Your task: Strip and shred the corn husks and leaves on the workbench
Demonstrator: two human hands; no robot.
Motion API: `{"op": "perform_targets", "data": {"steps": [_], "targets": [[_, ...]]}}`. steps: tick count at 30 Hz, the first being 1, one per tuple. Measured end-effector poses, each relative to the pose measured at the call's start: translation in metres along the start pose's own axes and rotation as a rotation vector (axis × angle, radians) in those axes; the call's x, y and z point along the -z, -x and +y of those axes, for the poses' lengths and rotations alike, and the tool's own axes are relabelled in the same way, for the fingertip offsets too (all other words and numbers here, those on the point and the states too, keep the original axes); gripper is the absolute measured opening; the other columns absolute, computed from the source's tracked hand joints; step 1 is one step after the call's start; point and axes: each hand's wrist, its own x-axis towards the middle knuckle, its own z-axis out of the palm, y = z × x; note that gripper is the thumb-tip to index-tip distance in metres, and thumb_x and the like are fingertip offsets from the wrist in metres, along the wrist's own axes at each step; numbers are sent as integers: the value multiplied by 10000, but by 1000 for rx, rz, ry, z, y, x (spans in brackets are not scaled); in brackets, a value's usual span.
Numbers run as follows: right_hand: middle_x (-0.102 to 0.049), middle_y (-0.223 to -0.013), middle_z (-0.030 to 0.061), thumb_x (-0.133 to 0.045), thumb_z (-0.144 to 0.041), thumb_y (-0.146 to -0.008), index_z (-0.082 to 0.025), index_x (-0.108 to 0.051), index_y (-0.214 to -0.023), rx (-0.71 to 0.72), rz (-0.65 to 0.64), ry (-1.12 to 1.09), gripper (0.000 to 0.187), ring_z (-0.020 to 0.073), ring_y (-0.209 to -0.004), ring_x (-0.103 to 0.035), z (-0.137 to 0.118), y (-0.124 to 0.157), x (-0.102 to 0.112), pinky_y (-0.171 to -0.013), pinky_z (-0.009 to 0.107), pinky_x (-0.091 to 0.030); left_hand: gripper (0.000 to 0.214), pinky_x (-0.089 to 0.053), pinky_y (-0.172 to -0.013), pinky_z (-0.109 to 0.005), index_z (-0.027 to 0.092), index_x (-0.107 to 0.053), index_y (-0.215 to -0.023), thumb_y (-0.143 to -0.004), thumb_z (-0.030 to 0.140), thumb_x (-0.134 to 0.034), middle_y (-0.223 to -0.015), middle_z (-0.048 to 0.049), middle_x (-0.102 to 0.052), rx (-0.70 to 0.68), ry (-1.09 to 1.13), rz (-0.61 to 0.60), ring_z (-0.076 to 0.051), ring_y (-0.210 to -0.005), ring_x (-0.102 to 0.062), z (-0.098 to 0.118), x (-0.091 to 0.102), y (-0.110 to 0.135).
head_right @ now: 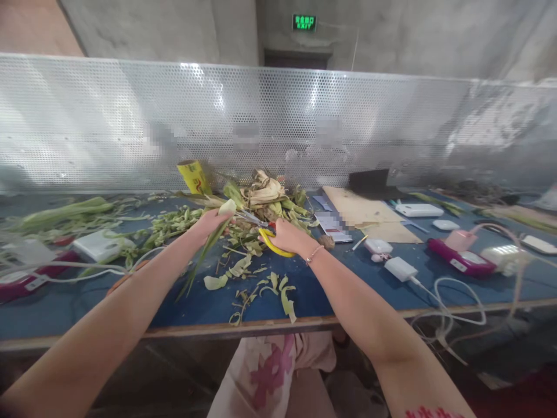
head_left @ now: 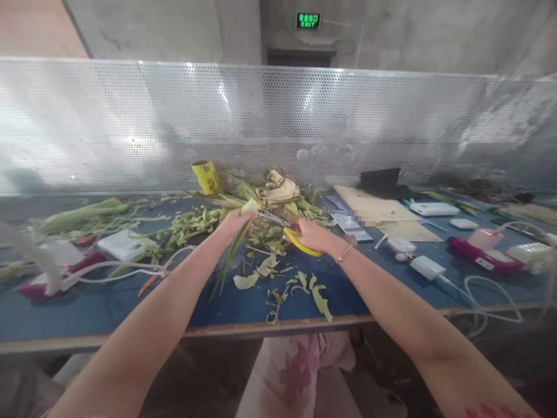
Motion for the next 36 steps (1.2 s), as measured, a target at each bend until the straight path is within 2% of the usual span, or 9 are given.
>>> {"op": "perform_targets", "data": {"steps": [8,13,17,22,28,36], "targets": [[-634,-966,121,-495,-678,-712,-157,-526,-899,7,-30,-112,554,222,-829,-595,-4,2,4,-660,273,-409,328,-426,-420,-226,117,-581,-868,-673,369,-660,-697,-24,-632,-56,-73,-100,-70,-392,-473,-2,-4,2],[-631,-824,74,-468,-683,-723,-169,-524,-799,42,-43,-108,522,184,-698,-567,-5,2,4,-594,264,-375,396,-417,-418,-230,113,-602,-829,-620,437,-690,-674,-19,-638,-83,-143,-200,-75,-392,-480,1,-9,10],[-602,-748,50,-470,-678,-720,-168,-520,-741,52,-36,-128,513,151,-638,-520,-5,1,3,-574,251,-344,367,-388,-397,-225,101,-603,-707,-607,443,-693,-604,-11,-615,-115,-183,-211,-68,-365,-453,2,-10,12],[-564,-679,28,-486,-677,-697,-169,-514,-678,69,-33,-168,509,128,-588,-469,-5,4,9,-546,237,-312,363,-379,-393,-221,96,-617,-738,-606,424,-697,-571,-9,-604,-105,-167,-198,-71,-371,-445,2,-10,10],[-496,-570,3,-460,-686,-703,-175,-459,-580,74,1,-88,525,104,-512,-401,-7,9,16,-497,235,-257,339,-349,-380,-208,101,-611,-695,-622,422,-690,-572,-14,-597,-92,-142,-242,-53,-357,-411,-1,-6,6],[-452,-500,-6,-486,-710,-657,-174,-420,-524,79,75,3,556,90,-470,-376,-1,3,20,-464,230,-223,348,-331,-378,-204,111,-592,-678,-639,445,-679,-504,4,-542,-75,-120,-303,-57,-347,-411,-2,-5,5]]}}
